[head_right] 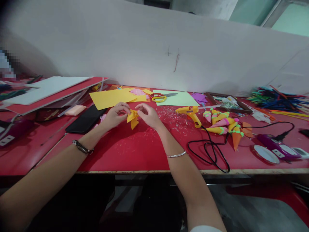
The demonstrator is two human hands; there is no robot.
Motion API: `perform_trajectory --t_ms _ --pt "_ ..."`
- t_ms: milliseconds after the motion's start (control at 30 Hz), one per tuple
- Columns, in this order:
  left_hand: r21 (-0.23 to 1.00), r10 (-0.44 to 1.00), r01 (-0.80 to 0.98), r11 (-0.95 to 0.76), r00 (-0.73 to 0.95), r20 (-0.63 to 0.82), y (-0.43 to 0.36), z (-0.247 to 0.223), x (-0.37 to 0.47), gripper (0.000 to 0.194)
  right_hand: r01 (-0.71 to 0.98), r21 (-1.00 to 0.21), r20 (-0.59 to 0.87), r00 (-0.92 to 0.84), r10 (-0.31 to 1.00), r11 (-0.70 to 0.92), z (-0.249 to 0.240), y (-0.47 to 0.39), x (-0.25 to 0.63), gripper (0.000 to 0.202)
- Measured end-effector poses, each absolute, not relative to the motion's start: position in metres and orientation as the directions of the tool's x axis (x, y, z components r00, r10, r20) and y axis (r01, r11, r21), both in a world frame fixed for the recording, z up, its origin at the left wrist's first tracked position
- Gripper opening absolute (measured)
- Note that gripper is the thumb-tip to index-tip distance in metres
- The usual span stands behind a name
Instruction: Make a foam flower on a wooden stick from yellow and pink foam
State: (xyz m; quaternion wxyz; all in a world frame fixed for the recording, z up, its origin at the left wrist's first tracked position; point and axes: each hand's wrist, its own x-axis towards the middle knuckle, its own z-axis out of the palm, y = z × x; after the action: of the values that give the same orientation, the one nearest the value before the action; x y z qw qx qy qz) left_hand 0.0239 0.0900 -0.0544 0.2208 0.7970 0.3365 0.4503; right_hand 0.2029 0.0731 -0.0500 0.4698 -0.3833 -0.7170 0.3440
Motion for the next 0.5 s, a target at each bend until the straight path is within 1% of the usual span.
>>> perform_trajectory --t_ms 233,367,500 --pt "0.655 0.735 0.336 -0.676 0.354 0.578 0.0917 -0.0564 0.0228 0.009 0.311 -0.801 0.480 -0.178 0.859 0.512 -0.0580 0.0822 0.2089 0.014" --pt "0.650 0.736 0.346 -0.676 0.358 0.575 0.0906 -0.0554 0.0225 0.009 0.377 -0.792 0.467 -0.133 0.874 0.480 -0.0574 0.0835 0.2111 0.014" --pt "0.641 0.740 0.370 -0.672 0.355 0.571 0.0896 -0.0545 0.0230 0.010 0.374 -0.810 0.442 -0.118 0.889 0.452 -0.0533 0.0795 0.2115 0.014"
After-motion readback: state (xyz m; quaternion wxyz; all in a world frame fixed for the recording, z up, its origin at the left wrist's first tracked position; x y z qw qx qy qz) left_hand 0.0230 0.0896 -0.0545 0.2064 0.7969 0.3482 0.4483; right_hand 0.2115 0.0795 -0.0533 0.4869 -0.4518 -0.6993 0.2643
